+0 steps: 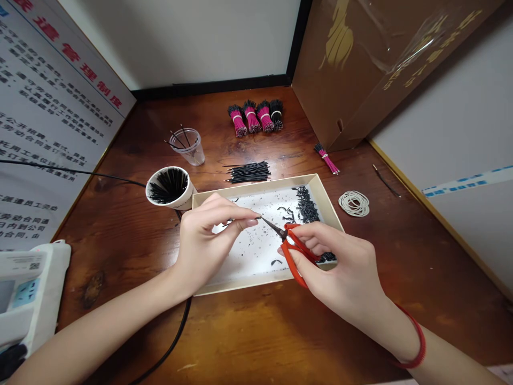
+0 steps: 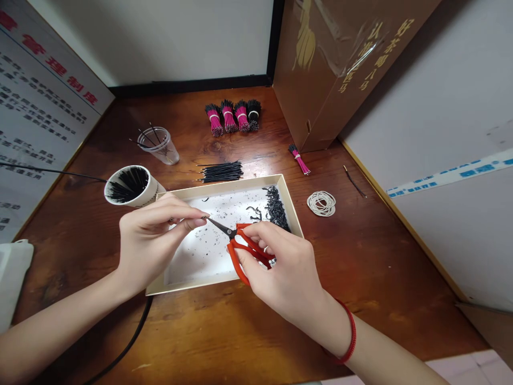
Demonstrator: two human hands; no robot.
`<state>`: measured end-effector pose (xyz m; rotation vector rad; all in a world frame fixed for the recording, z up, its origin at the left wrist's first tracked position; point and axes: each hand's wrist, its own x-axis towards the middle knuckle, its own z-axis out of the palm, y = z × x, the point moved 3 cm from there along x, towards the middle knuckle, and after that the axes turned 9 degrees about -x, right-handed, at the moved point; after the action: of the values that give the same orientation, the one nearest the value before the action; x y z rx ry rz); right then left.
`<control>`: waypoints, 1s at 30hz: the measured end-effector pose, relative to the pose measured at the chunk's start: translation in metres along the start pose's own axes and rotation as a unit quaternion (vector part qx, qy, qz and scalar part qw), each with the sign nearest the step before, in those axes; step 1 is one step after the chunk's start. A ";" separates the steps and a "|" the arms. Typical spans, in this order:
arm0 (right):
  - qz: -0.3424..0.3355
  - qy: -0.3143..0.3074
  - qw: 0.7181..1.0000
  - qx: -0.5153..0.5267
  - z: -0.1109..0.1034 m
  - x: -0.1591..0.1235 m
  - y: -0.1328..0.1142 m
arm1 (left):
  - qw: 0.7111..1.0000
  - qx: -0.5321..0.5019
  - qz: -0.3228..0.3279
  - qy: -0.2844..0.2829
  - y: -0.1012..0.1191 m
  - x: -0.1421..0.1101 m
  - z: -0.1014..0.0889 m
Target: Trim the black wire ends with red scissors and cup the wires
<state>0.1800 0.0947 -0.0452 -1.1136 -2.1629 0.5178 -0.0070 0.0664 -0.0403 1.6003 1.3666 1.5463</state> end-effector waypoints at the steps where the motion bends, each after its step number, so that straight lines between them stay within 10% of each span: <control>1: 0.003 0.001 1.000 0.001 0.000 0.000 0.000 | 1.000 -0.001 0.000 -0.001 0.000 0.000 0.000; 30: 0.010 -0.008 1.000 0.006 0.000 0.000 -0.002 | 1.000 -0.002 -0.001 0.000 0.000 -0.001 0.000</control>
<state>0.1782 0.0935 -0.0438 -1.1283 -2.1626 0.5502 -0.0069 0.0658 -0.0402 1.5945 1.3646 1.5475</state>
